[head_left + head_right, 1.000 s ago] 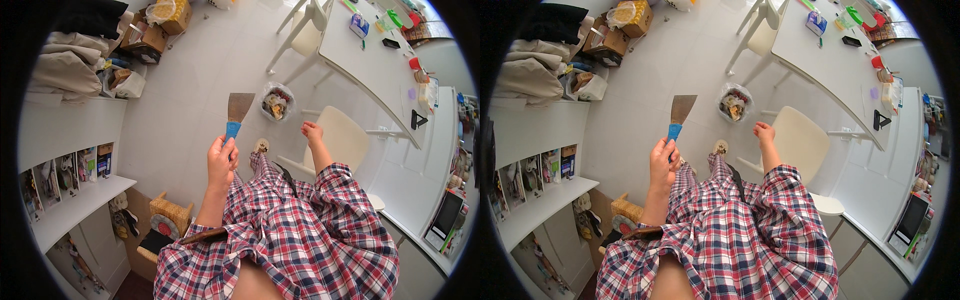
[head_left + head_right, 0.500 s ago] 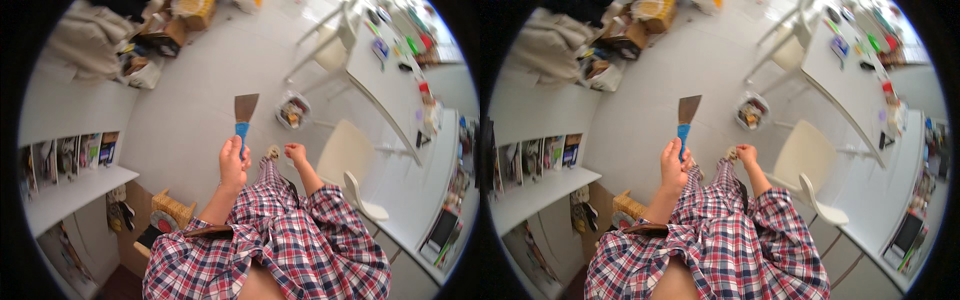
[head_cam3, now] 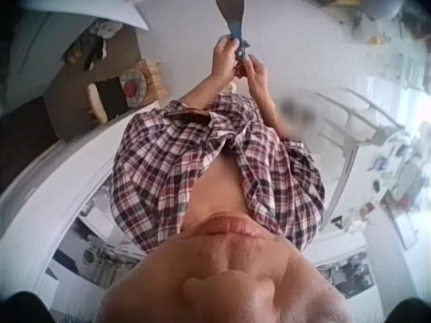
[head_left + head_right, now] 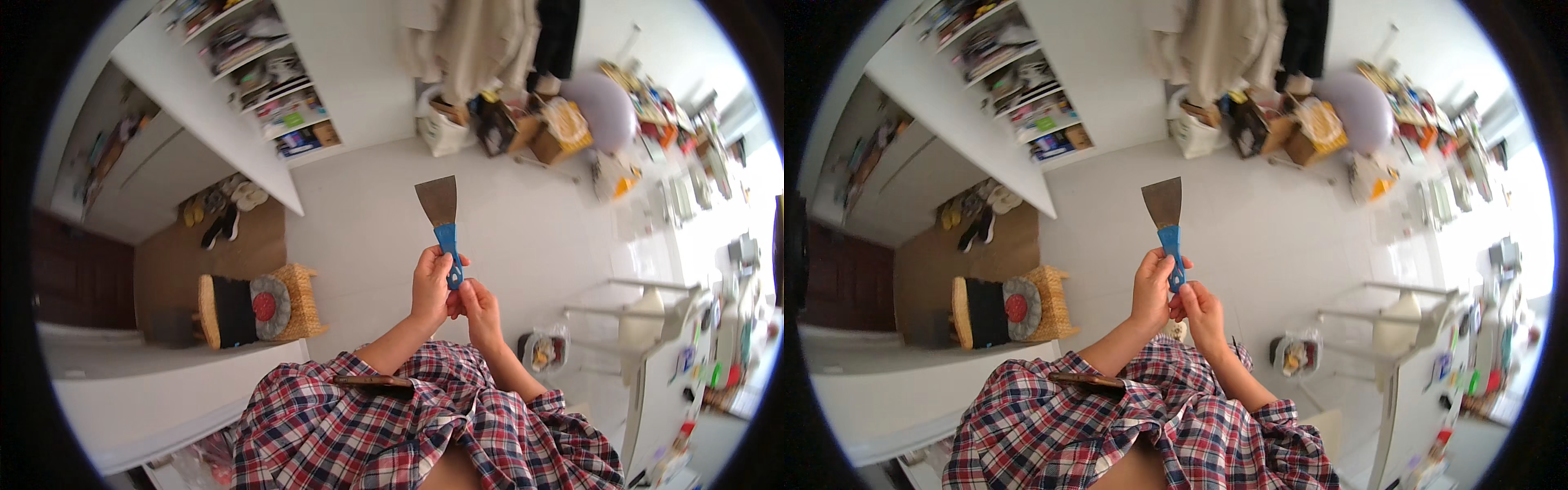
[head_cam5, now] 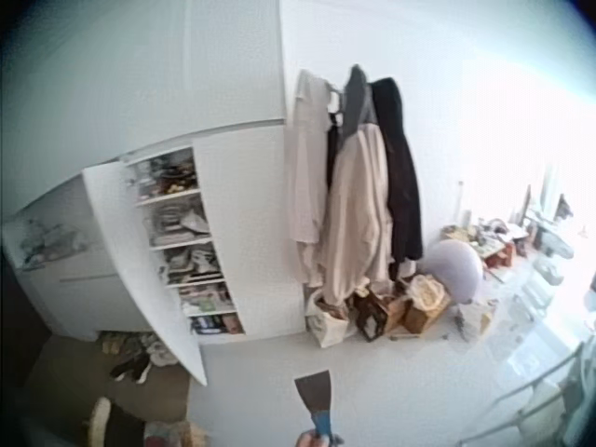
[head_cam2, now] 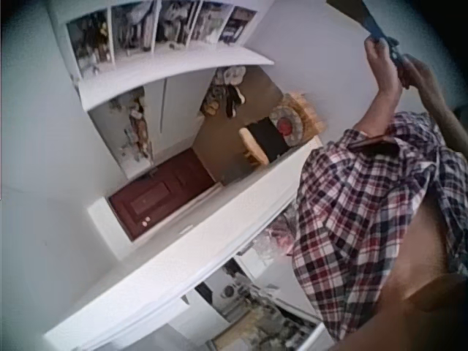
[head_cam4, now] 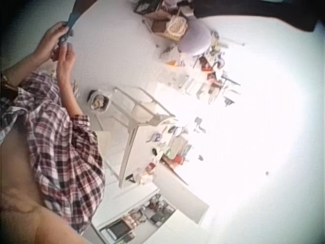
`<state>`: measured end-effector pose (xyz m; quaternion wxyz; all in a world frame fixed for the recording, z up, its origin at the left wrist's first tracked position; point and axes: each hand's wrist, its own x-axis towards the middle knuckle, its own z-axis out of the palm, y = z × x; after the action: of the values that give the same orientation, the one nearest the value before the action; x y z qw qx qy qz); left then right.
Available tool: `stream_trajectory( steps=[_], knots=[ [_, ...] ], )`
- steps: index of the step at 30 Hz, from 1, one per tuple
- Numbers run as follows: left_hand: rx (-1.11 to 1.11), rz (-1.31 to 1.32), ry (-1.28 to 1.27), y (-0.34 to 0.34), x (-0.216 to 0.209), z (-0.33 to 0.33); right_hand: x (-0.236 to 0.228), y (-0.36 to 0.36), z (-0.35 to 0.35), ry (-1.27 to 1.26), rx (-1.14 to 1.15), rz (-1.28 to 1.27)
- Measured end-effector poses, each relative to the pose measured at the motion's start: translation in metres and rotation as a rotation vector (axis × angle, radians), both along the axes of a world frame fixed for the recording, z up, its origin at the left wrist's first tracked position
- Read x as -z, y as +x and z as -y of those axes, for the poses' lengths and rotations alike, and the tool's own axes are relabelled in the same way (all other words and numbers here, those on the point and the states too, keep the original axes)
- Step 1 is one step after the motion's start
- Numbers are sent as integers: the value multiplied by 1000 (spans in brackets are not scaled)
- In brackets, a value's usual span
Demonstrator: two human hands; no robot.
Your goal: The person scrapes adhesive residue from the floor using a scraper and a paper towel, then disposes of the residue in a trash bin. They wash the scraper in the kitchen sink, dry it, and store it in a cabinet. Finally, they organize items on the floor, including egg cartons and a toy, placing them on a rolling cart.
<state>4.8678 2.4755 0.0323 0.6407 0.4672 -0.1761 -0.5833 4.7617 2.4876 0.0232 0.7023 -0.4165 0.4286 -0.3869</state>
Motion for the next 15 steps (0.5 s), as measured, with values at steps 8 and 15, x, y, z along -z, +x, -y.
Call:
stream_trajectory(
  steps=[8,15],
  knots=[
    [-119,-64,3,43,17,12,3,51,52,16,-230,-123],
    [-424,28,-60,112,43,72,0,104,165,77,-395,-47]
  ],
)
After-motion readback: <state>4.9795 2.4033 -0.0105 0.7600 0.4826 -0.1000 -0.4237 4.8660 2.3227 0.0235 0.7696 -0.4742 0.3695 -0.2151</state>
